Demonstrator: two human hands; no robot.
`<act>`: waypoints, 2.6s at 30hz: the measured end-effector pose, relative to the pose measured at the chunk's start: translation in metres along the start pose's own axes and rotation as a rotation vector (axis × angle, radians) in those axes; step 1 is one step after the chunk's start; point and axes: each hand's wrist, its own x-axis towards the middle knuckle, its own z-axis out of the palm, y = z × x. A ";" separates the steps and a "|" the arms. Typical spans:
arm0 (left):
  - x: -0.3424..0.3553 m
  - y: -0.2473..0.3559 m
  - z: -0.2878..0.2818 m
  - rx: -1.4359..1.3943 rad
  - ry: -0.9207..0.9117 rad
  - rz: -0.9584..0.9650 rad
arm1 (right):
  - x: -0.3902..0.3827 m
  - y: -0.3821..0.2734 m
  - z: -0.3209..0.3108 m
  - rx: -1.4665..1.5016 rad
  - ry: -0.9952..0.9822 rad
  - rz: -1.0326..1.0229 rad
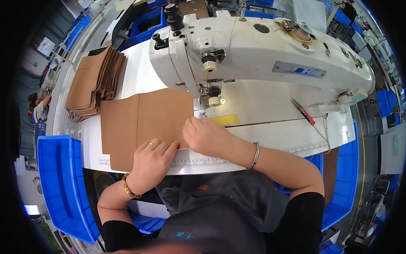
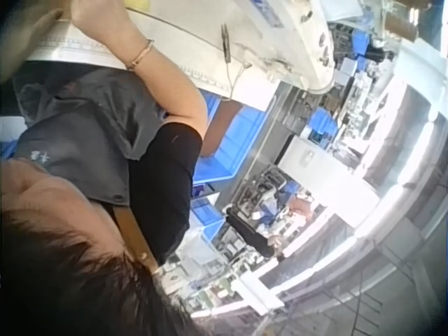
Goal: Sewing leather panels using an industrial sewing machine.
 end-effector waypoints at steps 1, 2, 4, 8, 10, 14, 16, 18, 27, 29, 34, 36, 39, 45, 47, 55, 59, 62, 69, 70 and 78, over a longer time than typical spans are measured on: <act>-0.003 -0.001 0.001 -0.077 0.073 -0.028 | 0.001 0.006 0.003 -0.035 -0.051 -0.012; -0.006 -0.002 0.002 -0.155 0.145 -0.055 | 0.002 0.013 0.005 -0.071 -0.102 -0.023; -0.014 -0.009 0.002 -0.157 0.127 -0.096 | -0.010 0.031 -0.001 -0.037 -0.085 0.039; -0.020 -0.023 0.011 -0.154 0.072 -0.131 | -0.048 0.062 -0.026 -0.088 -0.112 0.150; -0.013 -0.024 0.018 -0.178 0.066 -0.086 | -0.072 0.074 -0.034 -0.119 -0.107 0.158; 0.013 -0.018 0.034 -0.154 0.089 0.051 | -0.102 0.087 -0.055 -0.196 -0.135 0.246; 0.027 -0.014 0.037 -0.071 0.121 0.132 | -0.112 0.094 -0.058 -0.220 -0.137 0.280; 0.040 -0.012 0.033 -0.063 0.117 0.162 | -0.116 0.101 -0.060 -0.245 -0.137 0.313; 0.067 -0.016 0.029 0.022 0.051 0.199 | -0.111 0.122 -0.065 -0.308 -0.140 0.310; 0.066 -0.015 0.033 0.011 0.048 0.176 | -0.108 0.120 -0.068 -0.332 -0.147 0.332; 0.062 -0.014 0.040 -0.013 0.084 0.148 | -0.079 0.096 -0.080 -0.321 -0.174 0.393; 0.063 -0.015 0.041 0.005 0.083 0.158 | -0.063 0.089 -0.074 -0.299 -0.124 0.379; 0.063 -0.013 0.042 -0.031 0.096 0.156 | -0.038 0.080 -0.060 -0.298 -0.120 0.312; 0.065 -0.012 0.040 -0.152 0.128 0.113 | -0.027 0.087 -0.007 -0.233 -0.173 0.262; 0.065 -0.013 0.042 -0.161 0.141 0.106 | -0.017 0.086 0.009 0.196 0.148 0.383; 0.071 -0.022 0.054 -0.224 0.294 0.068 | -0.024 0.084 0.008 -0.159 0.060 0.182; 0.073 -0.022 0.050 -0.243 0.286 0.079 | -0.019 0.079 -0.004 -0.155 0.097 0.186; 0.075 -0.021 0.047 -0.246 0.258 0.067 | -0.015 0.078 -0.003 -0.134 0.157 0.190; 0.077 -0.021 0.048 -0.269 0.258 0.052 | -0.021 0.096 0.018 -0.019 0.164 0.218; 0.077 -0.022 0.048 -0.265 0.260 0.048 | -0.016 0.094 0.019 -0.016 0.165 0.217; 0.082 -0.032 0.053 -0.307 0.307 0.024 | -0.020 0.088 0.021 -0.136 0.153 0.165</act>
